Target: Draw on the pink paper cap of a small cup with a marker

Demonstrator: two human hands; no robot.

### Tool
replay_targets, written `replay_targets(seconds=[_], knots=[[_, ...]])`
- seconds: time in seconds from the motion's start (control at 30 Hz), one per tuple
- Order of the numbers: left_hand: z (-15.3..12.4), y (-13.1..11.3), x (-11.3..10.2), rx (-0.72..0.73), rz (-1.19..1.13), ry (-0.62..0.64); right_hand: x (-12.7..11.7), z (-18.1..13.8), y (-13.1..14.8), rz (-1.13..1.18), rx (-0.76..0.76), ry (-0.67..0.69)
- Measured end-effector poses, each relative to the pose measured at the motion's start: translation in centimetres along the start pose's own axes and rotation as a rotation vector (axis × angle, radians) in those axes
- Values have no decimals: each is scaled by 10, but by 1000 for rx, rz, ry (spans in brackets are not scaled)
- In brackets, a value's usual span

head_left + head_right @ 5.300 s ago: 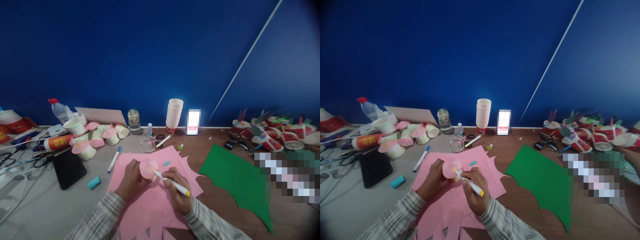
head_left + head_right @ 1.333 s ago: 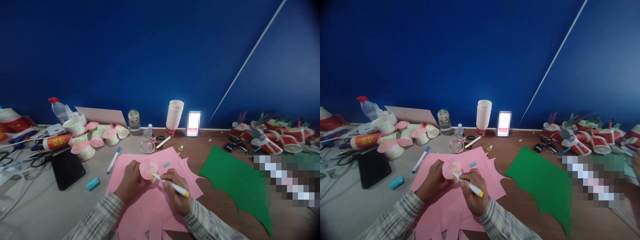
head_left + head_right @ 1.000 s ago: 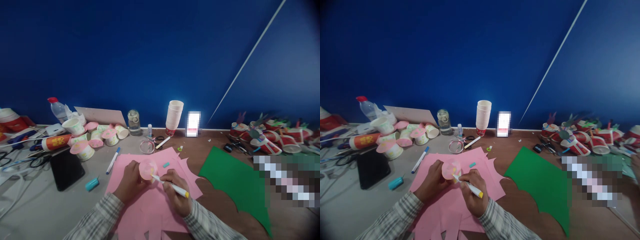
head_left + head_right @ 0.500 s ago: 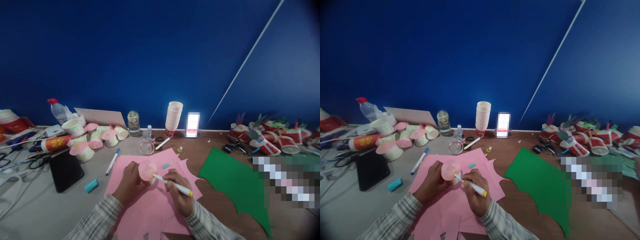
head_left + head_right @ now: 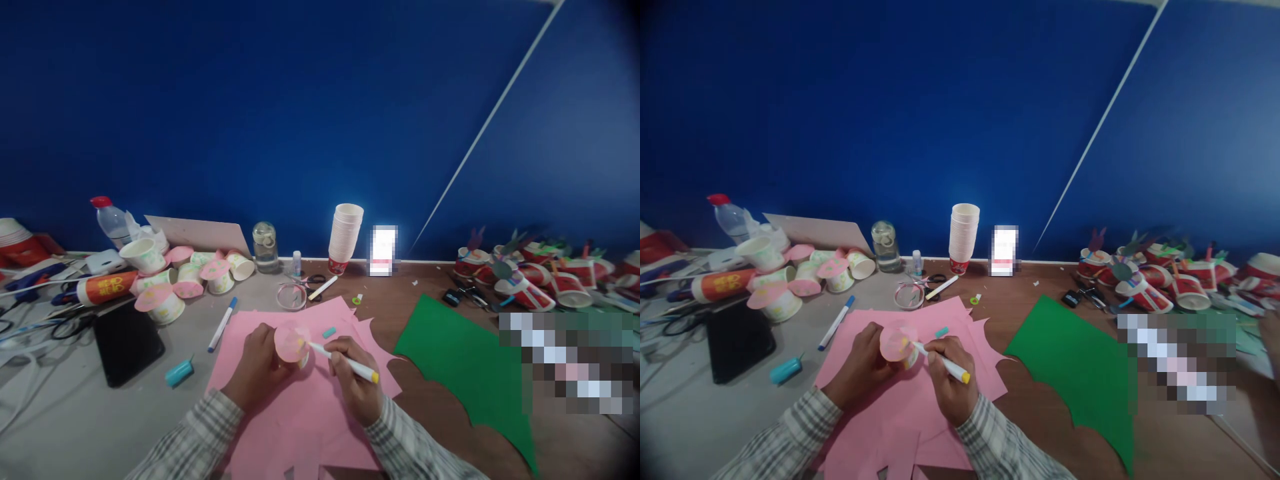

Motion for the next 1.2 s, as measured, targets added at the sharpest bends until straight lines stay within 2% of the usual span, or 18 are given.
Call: replay_targets(seconds=[0.23, 0.67, 1.2], knots=[[-1, -1, -1, 5, -4, -37, 1, -1, -1, 17, 9, 15], [-1, 0, -1, 5, -5, -23, 1, -2, -4, -1, 19, 14], [0, 0, 0, 42, 30, -9, 1, -3, -4, 91, 68, 18]])
Point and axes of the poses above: each hand's wrist, its own z-axis towards the middle knuckle, its own x-axis out of the palm, y = z × x, the point moved 3 cm from there along z, towards the middle knuckle, and after that the axes turned 6 degrees about x, right-handed, at the moved point
